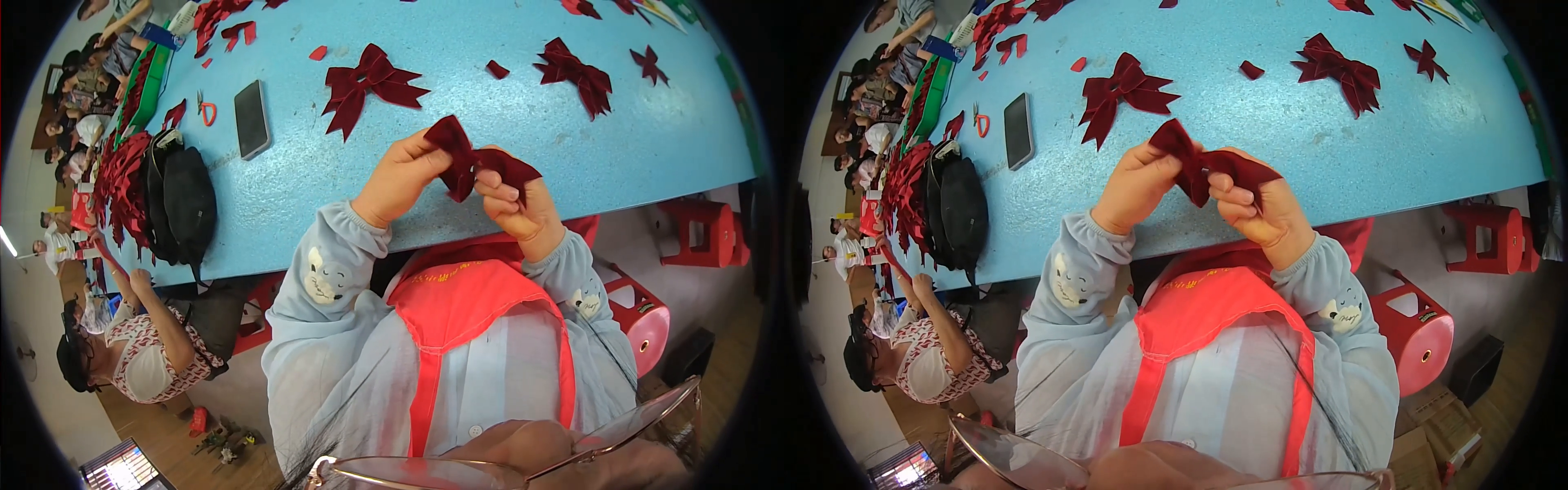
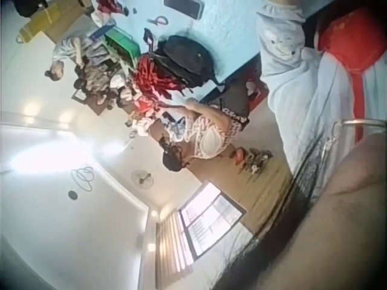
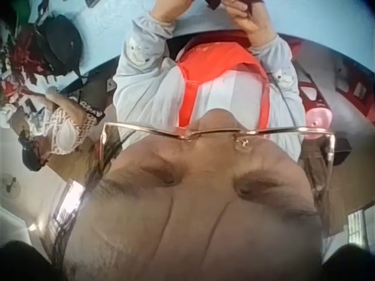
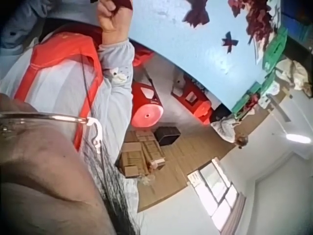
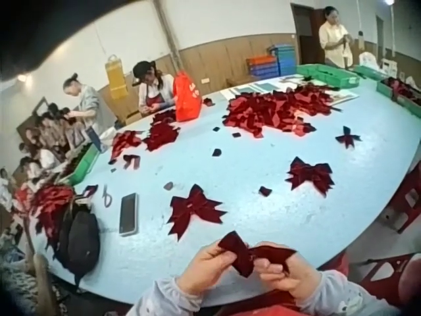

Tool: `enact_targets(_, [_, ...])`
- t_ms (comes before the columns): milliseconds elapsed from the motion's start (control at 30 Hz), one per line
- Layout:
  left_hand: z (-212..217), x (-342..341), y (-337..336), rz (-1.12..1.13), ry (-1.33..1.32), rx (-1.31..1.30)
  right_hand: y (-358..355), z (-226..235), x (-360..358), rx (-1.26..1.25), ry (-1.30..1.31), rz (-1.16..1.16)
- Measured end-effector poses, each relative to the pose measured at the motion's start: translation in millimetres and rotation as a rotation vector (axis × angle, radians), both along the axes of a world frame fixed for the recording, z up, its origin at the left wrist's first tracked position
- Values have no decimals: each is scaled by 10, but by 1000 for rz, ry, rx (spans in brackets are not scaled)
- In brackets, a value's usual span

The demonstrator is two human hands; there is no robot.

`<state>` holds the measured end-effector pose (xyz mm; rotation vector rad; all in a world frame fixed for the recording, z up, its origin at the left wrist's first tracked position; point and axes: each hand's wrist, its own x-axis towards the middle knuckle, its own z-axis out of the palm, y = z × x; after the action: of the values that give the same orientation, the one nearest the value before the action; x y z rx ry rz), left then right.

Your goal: The person is arranging and inspecting red fabric bows on a work table.

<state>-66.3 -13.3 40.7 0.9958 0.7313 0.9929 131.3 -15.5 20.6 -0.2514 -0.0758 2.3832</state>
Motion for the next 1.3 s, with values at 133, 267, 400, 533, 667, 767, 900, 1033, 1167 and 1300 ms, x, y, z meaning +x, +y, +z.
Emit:
enact_targets(133, [-6, 211, -29, 72, -59, -232, 22, -271, 65, 0, 182, -95])
enact_targets(267, [34, 235, 90, 100, 130, -176, 69, -127, 180, 227, -603, -491])
enact_targets(400, [271, 175, 145, -11, 319, -91, 190, 143, 584, 728, -1067, -734])
enact_targets(533, [514, 287, 170, -72, 418, 65, 296, 382, 467, 1044, -1123, -328])
enact_targets(667, [524, 420, 111, 156, 167, 37, 264, 282, 296, 547, -788, -368])
enact_targets(767, [342, 480, 5, 236, -11, -57, 240, 290, 155, 380, -700, -537])
enact_targets(900, [255, 543, -49, 151, -27, -176, 215, 320, 23, 214, -553, -651])
enact_targets(1033, [301, 584, -99, 107, 243, -72, 233, 317, -76, 170, -496, -713])
enact_targets(1167, [412, 496, -144, 174, 461, 204, 148, 407, -69, 226, -696, -756])
enact_targets(1300, [462, 445, -38, 240, 343, 138, 85, 439, -109, 243, -781, -721])
